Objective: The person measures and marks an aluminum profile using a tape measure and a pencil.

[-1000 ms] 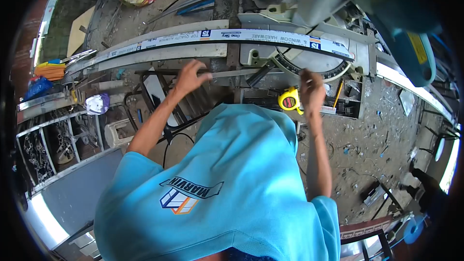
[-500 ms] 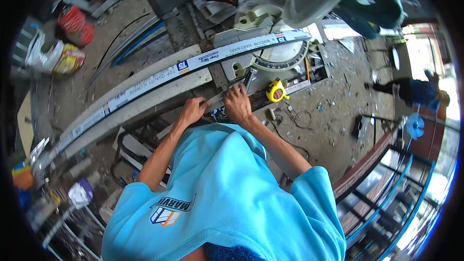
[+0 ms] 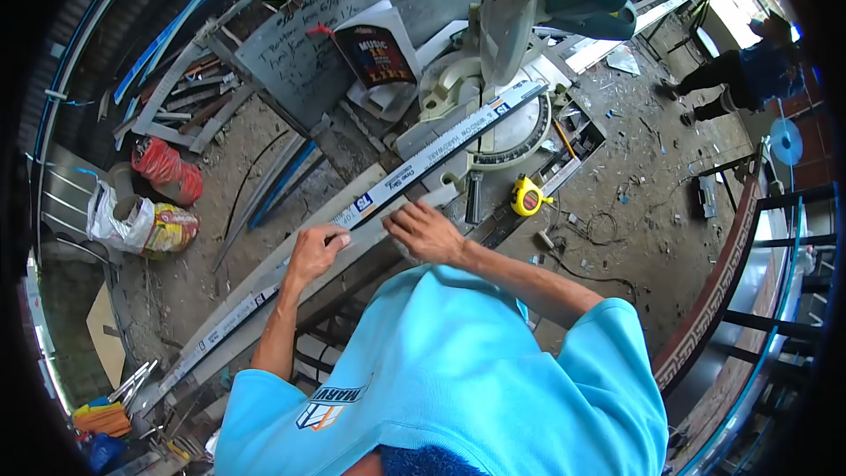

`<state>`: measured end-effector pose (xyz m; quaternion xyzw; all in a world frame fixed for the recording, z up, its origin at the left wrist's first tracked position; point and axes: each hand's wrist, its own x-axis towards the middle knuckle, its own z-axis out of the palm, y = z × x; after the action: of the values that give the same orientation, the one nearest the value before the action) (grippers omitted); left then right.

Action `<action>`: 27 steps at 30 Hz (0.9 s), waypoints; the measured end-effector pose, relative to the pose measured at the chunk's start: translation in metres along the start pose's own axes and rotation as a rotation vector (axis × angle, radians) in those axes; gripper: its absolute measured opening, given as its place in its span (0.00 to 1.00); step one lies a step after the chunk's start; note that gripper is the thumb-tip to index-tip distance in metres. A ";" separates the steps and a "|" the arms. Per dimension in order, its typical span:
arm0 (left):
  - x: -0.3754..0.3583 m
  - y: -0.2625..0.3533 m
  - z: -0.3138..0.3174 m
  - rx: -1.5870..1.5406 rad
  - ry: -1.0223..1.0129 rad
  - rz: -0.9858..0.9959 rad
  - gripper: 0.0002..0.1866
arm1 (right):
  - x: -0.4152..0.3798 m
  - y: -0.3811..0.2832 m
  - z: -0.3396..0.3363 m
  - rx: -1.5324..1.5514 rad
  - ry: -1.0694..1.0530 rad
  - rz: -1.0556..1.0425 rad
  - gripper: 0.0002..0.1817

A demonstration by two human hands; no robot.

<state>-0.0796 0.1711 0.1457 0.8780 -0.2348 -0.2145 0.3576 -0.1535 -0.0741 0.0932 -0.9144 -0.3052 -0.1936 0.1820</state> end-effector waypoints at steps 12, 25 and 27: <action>0.122 -0.034 0.092 0.408 0.453 0.296 0.13 | 0.003 0.121 0.042 0.100 0.049 0.453 0.14; -0.081 -0.134 0.023 0.600 0.364 -0.127 0.34 | -0.124 0.264 -0.051 -0.134 0.123 0.944 0.40; -0.088 -0.123 0.018 0.637 0.329 -0.017 0.33 | -0.121 0.264 -0.053 -0.155 0.072 0.932 0.41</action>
<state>-0.1275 0.2894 0.0626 0.9702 -0.2217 0.0104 0.0973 -0.0896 -0.3543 0.0264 -0.9575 0.1595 -0.1451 0.1914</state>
